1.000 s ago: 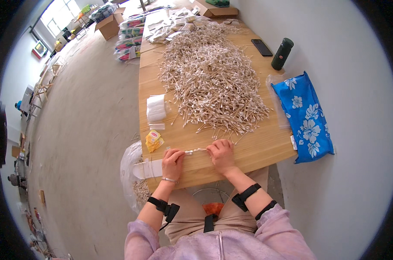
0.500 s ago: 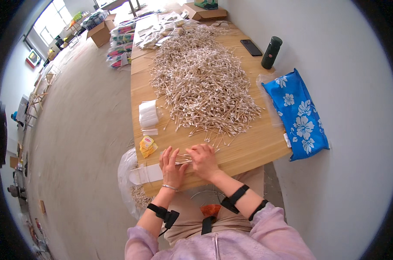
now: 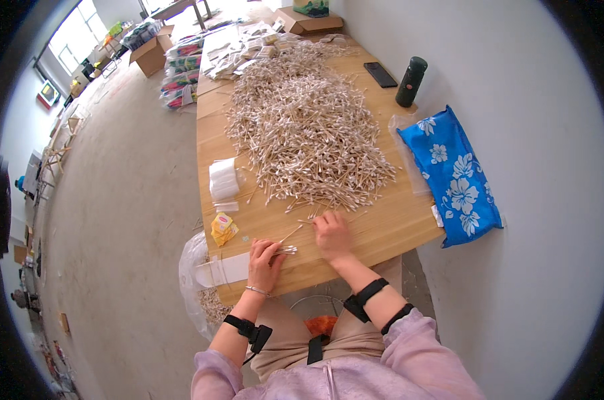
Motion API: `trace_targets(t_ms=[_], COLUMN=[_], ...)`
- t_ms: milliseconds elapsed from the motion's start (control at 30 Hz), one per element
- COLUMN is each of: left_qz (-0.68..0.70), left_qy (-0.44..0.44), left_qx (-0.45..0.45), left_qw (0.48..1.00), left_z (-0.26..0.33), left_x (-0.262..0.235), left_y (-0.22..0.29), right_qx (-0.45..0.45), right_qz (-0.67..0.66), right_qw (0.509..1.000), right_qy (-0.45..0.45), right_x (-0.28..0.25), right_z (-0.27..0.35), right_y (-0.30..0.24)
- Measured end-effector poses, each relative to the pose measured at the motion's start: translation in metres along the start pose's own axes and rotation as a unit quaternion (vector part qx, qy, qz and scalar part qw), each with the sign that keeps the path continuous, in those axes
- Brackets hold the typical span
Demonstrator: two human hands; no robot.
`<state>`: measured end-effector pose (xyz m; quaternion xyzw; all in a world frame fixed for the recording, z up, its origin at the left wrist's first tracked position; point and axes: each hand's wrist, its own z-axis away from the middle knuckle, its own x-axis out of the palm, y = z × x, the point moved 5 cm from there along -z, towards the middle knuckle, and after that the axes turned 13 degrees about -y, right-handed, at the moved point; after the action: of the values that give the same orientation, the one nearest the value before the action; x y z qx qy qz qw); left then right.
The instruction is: Aligning and packing cotton swabs into a cardboard box.
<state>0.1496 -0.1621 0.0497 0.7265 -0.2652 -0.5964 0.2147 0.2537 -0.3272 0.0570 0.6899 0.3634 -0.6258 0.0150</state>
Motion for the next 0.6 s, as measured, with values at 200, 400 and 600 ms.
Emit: trace_targets(t_ms=[200, 400, 600], left_qz=[0.048, -0.028, 0.017], left_qy=[0.055, 0.000, 0.006], left_qx=[-0.043, 0.009, -0.002], left_qw=[0.996, 1.000, 1.000], left_z=[-0.002, 0.000, 0.000], left_x=[-0.008, 0.000, -0.003], left_y=[0.006, -0.003, -0.005], right_qx=[-0.109, -0.044, -0.060], right_qz=[-0.063, -0.067, 0.036], right_qw=[0.990, 0.997, 0.997], right_qy=[-0.064, -0.024, 0.026], right_x=[0.024, -0.003, -0.013], right_z=[-0.004, -0.013, -0.025], right_y=[-0.047, -0.007, 0.008])
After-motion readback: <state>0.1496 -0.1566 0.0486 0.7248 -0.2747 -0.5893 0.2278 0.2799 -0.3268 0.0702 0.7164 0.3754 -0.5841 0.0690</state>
